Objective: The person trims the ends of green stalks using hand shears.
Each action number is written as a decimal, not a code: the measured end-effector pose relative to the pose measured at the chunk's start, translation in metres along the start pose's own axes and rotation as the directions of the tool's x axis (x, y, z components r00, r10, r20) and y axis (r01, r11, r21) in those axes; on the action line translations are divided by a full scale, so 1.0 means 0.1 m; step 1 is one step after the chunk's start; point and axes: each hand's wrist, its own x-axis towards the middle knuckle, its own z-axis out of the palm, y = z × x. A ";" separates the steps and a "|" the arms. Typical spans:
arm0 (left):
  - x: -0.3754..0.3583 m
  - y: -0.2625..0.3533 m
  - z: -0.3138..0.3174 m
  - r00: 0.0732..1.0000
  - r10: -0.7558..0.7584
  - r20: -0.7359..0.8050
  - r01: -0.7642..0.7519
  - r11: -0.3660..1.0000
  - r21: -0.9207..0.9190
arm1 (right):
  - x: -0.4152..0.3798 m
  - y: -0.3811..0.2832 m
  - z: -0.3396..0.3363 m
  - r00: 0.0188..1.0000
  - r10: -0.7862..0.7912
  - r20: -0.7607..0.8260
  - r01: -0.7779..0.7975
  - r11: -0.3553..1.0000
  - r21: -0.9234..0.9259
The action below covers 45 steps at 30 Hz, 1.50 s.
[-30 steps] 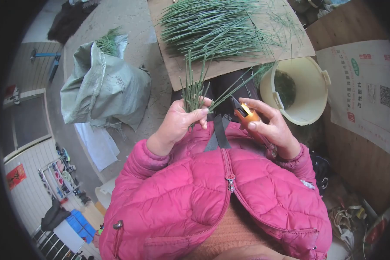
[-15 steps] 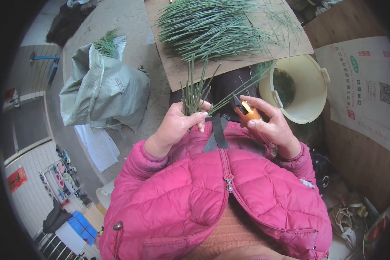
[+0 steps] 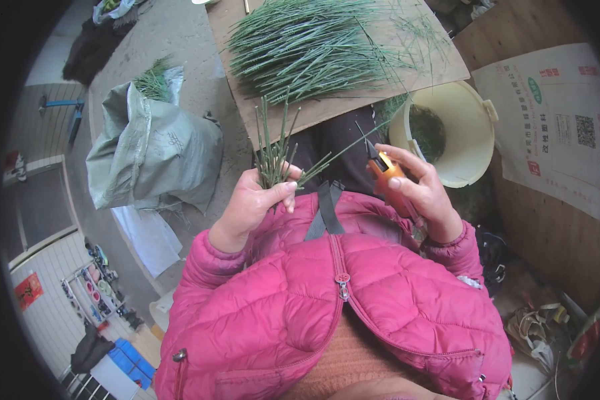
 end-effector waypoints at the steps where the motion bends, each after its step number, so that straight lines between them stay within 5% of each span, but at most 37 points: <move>1: 0.00 0.00 0.00 1.000 0.000 0.007 0.000 1.000 0.008 | 0.00 0.02 -0.02 1.000 -0.005 0.000 0.005 1.000 0.015; 9: 0.05 0.09 -0.05 0.998 0.012 0.058 -0.016 0.997 0.071 | 0.01 0.13 -0.03 0.999 -0.028 -0.019 0.029 0.999 0.042; 12: 0.21 0.04 -0.10 0.999 0.013 -0.031 -0.011 0.998 0.061 | 0.03 0.11 -0.03 0.998 0.013 -0.059 -0.005 0.992 0.128; 13: 0.35 0.03 -0.11 0.977 0.208 -0.053 -0.182 0.935 0.304 | 0.02 0.07 -0.02 0.997 0.036 -0.064 -0.026 0.987 0.157; 15: 0.62 0.01 -0.09 0.876 0.482 -0.002 -0.375 0.684 0.626 | 0.02 -0.01 0.01 0.996 0.069 -0.064 -0.055 0.979 0.197; 17: 0.99 0.04 -0.01 0.642 0.749 0.164 -0.444 0.189 0.876 | 0.02 -0.06 0.04 0.995 0.089 -0.049 -0.076 0.971 0.227; 20: 1.59 0.05 0.09 0.458 0.803 0.380 -0.316 -0.253 0.915 | 0.01 -0.11 0.10 0.991 0.127 -0.050 -0.105 0.943 0.315; 24: 1.86 0.07 0.13 0.414 0.776 0.476 -0.172 -0.446 0.878 | 0.01 -0.13 0.10 0.988 0.147 -0.056 -0.119 0.929 0.350; 27: 1.48 0.17 0.08 0.389 0.817 0.427 -0.214 -0.370 0.904 | 0.00 -0.04 0.04 0.990 0.131 -0.049 -0.114 0.960 0.257; 30: 0.93 0.21 -0.12 0.505 0.819 0.273 -0.190 -0.203 0.960 | 0.04 0.02 0.04 0.997 0.075 -0.028 -0.070 0.985 0.157; 32: 0.70 0.13 -0.23 0.666 0.734 -0.136 -0.248 0.390 0.887 | 0.06 -0.06 0.05 0.998 0.067 0.007 -0.067 0.995 0.070; 33: 0.55 0.12 -0.27 0.699 0.675 -0.237 -0.226 0.522 0.822 | 0.10 -0.10 0.09 0.998 0.060 0.035 -0.062 0.997 0.053; 35: 0.38 0.12 -0.18 0.880 0.340 -0.331 -0.231 0.916 0.328 | 0.12 -0.17 0.12 0.995 0.068 0.071 -0.069 0.998 0.007; 39: 0.20 0.07 0.03 0.976 0.081 -0.201 -0.090 0.995 -0.037 | 0.10 -0.24 0.17 0.993 0.041 0.115 -0.039 0.999 -0.019; 45: 0.23 0.07 0.22 0.987 0.062 -0.147 -0.069 0.997 -0.041 | 0.05 -0.28 0.18 0.995 -0.007 0.104 0.014 0.997 -0.070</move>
